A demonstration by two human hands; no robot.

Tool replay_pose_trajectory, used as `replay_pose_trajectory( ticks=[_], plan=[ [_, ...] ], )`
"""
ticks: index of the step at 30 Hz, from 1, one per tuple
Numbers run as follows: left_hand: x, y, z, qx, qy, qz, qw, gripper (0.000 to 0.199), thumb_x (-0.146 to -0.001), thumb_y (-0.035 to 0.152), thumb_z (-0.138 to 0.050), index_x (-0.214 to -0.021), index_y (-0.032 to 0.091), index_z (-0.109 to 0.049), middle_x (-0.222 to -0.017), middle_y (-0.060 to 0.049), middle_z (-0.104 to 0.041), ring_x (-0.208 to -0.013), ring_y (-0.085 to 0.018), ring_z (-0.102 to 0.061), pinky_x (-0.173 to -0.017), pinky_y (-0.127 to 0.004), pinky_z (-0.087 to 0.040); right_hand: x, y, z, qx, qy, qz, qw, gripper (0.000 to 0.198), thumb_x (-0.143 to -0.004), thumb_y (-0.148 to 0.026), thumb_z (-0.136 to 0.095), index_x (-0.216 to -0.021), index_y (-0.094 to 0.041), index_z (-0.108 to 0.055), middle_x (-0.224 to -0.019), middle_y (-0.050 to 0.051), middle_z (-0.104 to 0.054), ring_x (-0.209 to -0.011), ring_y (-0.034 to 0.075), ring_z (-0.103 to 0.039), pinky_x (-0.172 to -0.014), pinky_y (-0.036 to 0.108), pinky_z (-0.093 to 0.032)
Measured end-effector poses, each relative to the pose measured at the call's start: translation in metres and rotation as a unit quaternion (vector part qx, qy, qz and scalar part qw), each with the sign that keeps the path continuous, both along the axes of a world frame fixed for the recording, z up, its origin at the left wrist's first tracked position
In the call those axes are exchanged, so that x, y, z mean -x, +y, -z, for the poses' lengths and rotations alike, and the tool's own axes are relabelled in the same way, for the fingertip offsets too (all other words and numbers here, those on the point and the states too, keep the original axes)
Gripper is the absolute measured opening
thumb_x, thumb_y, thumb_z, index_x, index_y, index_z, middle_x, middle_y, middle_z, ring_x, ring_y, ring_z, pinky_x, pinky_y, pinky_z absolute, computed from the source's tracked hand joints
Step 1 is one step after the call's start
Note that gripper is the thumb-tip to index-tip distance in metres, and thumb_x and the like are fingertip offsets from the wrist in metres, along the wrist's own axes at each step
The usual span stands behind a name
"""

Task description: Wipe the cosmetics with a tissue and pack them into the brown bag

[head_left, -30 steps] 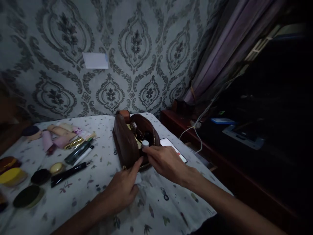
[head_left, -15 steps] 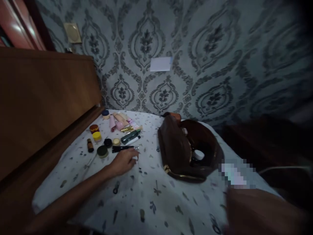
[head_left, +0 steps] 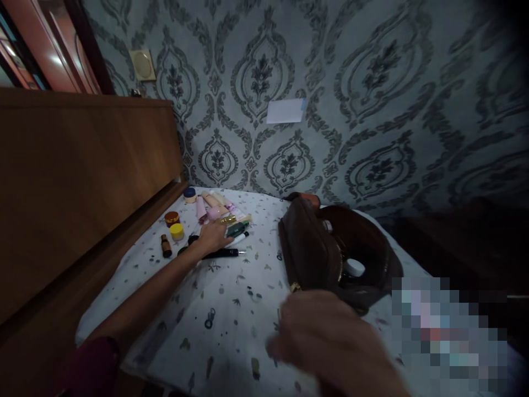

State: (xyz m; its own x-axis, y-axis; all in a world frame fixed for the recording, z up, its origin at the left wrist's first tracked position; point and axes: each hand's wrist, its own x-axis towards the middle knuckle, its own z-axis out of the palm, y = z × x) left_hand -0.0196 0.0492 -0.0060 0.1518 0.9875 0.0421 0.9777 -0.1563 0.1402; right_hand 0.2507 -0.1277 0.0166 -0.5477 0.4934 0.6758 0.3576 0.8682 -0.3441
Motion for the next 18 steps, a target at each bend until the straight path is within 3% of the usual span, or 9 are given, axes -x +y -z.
replay_pose_trajectory(
  ticks=[3,5,7,9,11,14,18],
  plan=[
    [0.004,0.012,0.0,0.031,0.012,-0.003,0.999,0.038,-0.084,0.045,-0.062,-0.109,0.017,-0.07,-0.129,-0.016,-0.066,-0.12,-0.035,-0.059,-0.093,-0.04,-0.049,0.052,0.045,-0.018,0.12,-0.056,-0.015,0.991,0.038,-0.098,-0.034,-0.046,-0.066,-0.02,-0.06,-0.058,0.001,-0.057,-0.056,0.014,-0.056,-0.063,0.029,-0.046],
    [0.009,0.02,0.0,0.055,0.011,0.0,0.998,0.041,-0.079,0.048,-0.065,-0.104,0.016,-0.072,-0.119,-0.016,-0.071,-0.111,-0.035,-0.064,-0.087,-0.039,-0.05,0.077,0.073,-0.008,0.255,-0.005,0.014,0.967,0.036,-0.094,-0.034,-0.048,-0.062,-0.019,-0.056,-0.056,-0.001,-0.053,-0.054,0.013,-0.053,-0.057,0.026,-0.042],
    [0.014,0.026,0.0,0.07,0.004,0.002,0.998,0.044,-0.076,0.052,-0.067,-0.102,0.017,-0.073,-0.112,-0.014,-0.074,-0.104,-0.033,-0.067,-0.083,-0.036,-0.05,0.092,0.099,0.016,0.413,0.099,0.015,0.905,0.021,-0.084,-0.036,-0.056,-0.075,-0.018,-0.061,-0.066,0.0,-0.06,-0.06,0.014,-0.058,-0.055,0.024,-0.044],
    [0.017,0.03,0.001,0.072,-0.007,0.0,0.997,0.047,-0.074,0.054,-0.067,-0.105,0.018,-0.073,-0.11,-0.011,-0.075,-0.101,-0.031,-0.067,-0.081,-0.034,-0.05,0.101,0.121,0.043,0.536,0.226,0.024,0.813,0.026,-0.074,-0.042,-0.065,-0.085,-0.017,-0.063,-0.072,0.0,-0.063,-0.059,0.014,-0.059,-0.052,0.022,-0.043],
    [0.018,0.03,0.001,0.067,-0.02,-0.004,0.998,0.048,-0.072,0.053,-0.068,-0.107,0.019,-0.073,-0.11,-0.01,-0.075,-0.102,-0.031,-0.067,-0.079,-0.032,-0.049,0.107,0.136,0.065,0.581,0.344,0.042,0.736,0.036,-0.062,-0.045,-0.076,-0.08,-0.016,-0.064,-0.068,0.0,-0.063,-0.054,0.012,-0.057,-0.048,0.021,-0.039],
    [0.021,0.026,-0.003,0.053,-0.047,-0.014,0.997,0.047,-0.075,0.054,-0.065,-0.104,0.018,-0.073,-0.104,-0.009,-0.075,-0.099,-0.03,-0.067,-0.075,-0.03,-0.048,0.108,0.145,0.084,0.583,0.388,0.035,0.713,0.047,-0.056,-0.052,-0.081,-0.082,-0.015,-0.066,-0.068,0.0,-0.065,-0.055,0.012,-0.059,-0.051,0.022,-0.041],
    [0.019,0.01,-0.012,0.029,-0.087,-0.018,0.996,0.047,-0.082,0.057,-0.057,-0.103,0.017,-0.072,-0.094,-0.007,-0.074,-0.089,-0.026,-0.067,-0.072,-0.029,-0.046,0.104,0.143,0.091,0.586,0.44,-0.019,0.68,0.055,-0.059,-0.056,-0.084,-0.095,-0.017,-0.068,-0.075,0.002,-0.07,-0.064,0.014,-0.065,-0.058,0.024,-0.047]
  ],
)
